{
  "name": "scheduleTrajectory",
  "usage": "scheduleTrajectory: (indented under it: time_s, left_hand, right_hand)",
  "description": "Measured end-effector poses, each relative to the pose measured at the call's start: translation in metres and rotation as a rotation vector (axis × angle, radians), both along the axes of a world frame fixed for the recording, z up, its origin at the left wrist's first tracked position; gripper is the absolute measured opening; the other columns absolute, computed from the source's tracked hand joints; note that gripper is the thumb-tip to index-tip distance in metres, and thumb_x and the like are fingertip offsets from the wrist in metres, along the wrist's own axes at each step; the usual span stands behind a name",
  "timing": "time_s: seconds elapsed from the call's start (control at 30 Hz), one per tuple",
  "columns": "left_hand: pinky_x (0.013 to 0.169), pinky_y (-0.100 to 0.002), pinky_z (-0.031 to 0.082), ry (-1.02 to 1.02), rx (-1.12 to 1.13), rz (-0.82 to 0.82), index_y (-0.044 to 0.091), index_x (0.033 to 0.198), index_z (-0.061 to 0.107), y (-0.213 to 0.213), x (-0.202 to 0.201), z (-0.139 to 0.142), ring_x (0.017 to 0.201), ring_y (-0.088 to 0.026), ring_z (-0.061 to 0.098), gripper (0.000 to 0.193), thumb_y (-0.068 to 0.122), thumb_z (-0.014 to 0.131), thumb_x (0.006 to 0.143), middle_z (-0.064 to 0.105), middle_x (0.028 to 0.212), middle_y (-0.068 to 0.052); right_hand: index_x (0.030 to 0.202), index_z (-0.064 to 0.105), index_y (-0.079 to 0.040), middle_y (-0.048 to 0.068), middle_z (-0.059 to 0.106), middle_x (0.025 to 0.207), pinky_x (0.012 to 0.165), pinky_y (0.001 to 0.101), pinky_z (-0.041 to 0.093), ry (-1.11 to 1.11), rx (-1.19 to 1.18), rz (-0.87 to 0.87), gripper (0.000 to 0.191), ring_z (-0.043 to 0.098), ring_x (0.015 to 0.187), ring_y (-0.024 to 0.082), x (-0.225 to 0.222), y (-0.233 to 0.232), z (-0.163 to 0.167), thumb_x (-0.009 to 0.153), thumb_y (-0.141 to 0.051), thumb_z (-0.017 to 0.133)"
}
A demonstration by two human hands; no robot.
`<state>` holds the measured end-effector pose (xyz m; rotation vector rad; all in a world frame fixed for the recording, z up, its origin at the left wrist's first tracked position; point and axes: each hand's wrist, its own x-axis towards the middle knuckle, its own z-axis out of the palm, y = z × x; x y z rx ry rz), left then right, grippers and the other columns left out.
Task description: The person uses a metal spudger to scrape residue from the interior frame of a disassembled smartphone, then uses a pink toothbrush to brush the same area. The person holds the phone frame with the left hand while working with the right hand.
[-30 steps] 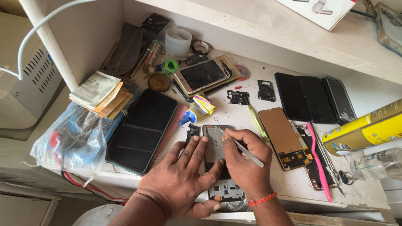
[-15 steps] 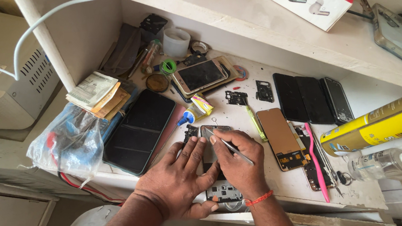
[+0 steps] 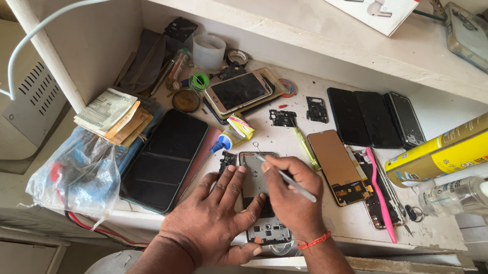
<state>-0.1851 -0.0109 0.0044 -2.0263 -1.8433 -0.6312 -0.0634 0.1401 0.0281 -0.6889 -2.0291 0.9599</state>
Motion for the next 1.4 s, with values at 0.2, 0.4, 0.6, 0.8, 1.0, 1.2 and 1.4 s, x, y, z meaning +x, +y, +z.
scheduleTrajectory:
  time_s: [0.2, 0.4, 0.6, 0.8, 1.0, 1.2, 1.4]
  left_hand:
    - [0.105, -0.059, 0.041, -0.017, 0.028, 0.002, 0.016, 0.139, 0.056, -0.0018, -0.0006, -0.0006, 0.131, -0.049, 0.052, 0.078, 0.073, 0.051, 0.086, 0.049, 0.141, -0.039]
    - [0.104, -0.059, 0.041, 0.005, 0.037, 0.007, 0.015, 0.139, 0.057, -0.0002, 0.0002, -0.0001, 0.131, -0.048, 0.052, 0.079, 0.073, 0.051, 0.086, 0.05, 0.141, -0.039]
    - [0.104, -0.059, 0.041, -0.001, 0.031, 0.011, 0.015, 0.139, 0.057, -0.0001, 0.0014, 0.0006, 0.13, -0.048, 0.052, 0.079, 0.073, 0.052, 0.085, 0.051, 0.14, -0.039]
    - [0.105, -0.058, 0.04, -0.006, 0.021, 0.001, 0.017, 0.139, 0.056, 0.0004, 0.0003, 0.0, 0.131, -0.048, 0.051, 0.077, 0.073, 0.05, 0.086, 0.049, 0.141, -0.038]
    - [0.105, -0.058, 0.04, -0.014, 0.012, 0.011, 0.017, 0.139, 0.056, 0.0, 0.0008, -0.0008, 0.132, -0.048, 0.05, 0.078, 0.073, 0.049, 0.086, 0.048, 0.143, -0.038]
    - [0.105, -0.058, 0.04, -0.003, 0.01, 0.012, 0.016, 0.138, 0.056, -0.0002, 0.0007, 0.0007, 0.131, -0.048, 0.051, 0.077, 0.073, 0.049, 0.086, 0.048, 0.142, -0.038]
    - [0.104, -0.058, 0.041, -0.003, 0.027, 0.009, 0.015, 0.14, 0.056, -0.0002, 0.0009, 0.0015, 0.13, -0.048, 0.052, 0.08, 0.073, 0.05, 0.086, 0.049, 0.141, -0.039]
  right_hand:
    - [0.104, 0.075, -0.001, 0.009, 0.08, 0.098, 0.075, 0.0242, 0.06, -0.015, 0.148, 0.11, 0.015, 0.074, 0.085, 0.008, -0.0026, 0.0009, 0.0022, 0.09, -0.008, 0.077]
    - [0.101, 0.076, -0.001, 0.009, 0.08, 0.098, 0.074, 0.0244, 0.06, -0.051, 0.148, 0.092, 0.013, 0.075, 0.086, 0.009, -0.0043, 0.0009, 0.0015, 0.089, -0.007, 0.077]
    - [0.104, 0.076, -0.002, 0.01, 0.08, 0.098, 0.074, 0.0246, 0.06, -0.003, 0.106, 0.105, 0.015, 0.074, 0.084, 0.01, -0.0028, 0.002, 0.0002, 0.09, -0.007, 0.077]
    - [0.105, 0.078, -0.003, 0.01, 0.079, 0.099, 0.073, 0.0248, 0.06, -0.067, 0.102, 0.101, 0.016, 0.075, 0.085, 0.011, -0.003, 0.0025, 0.0032, 0.089, -0.008, 0.078]
    - [0.104, 0.077, -0.002, 0.009, 0.079, 0.098, 0.074, 0.0248, 0.06, -0.062, 0.111, 0.126, 0.015, 0.074, 0.086, 0.01, -0.0049, 0.0014, 0.0051, 0.09, -0.007, 0.077]
    - [0.105, 0.078, -0.003, 0.008, 0.08, 0.095, 0.07, 0.0244, 0.06, -0.081, 0.087, 0.111, 0.016, 0.074, 0.081, 0.009, -0.0049, 0.0016, 0.0037, 0.089, -0.007, 0.077]
    - [0.103, 0.076, -0.002, 0.01, 0.081, 0.098, 0.074, 0.0238, 0.061, -0.02, 0.082, 0.01, 0.015, 0.075, 0.085, 0.009, -0.004, 0.0001, 0.0002, 0.089, -0.004, 0.075]
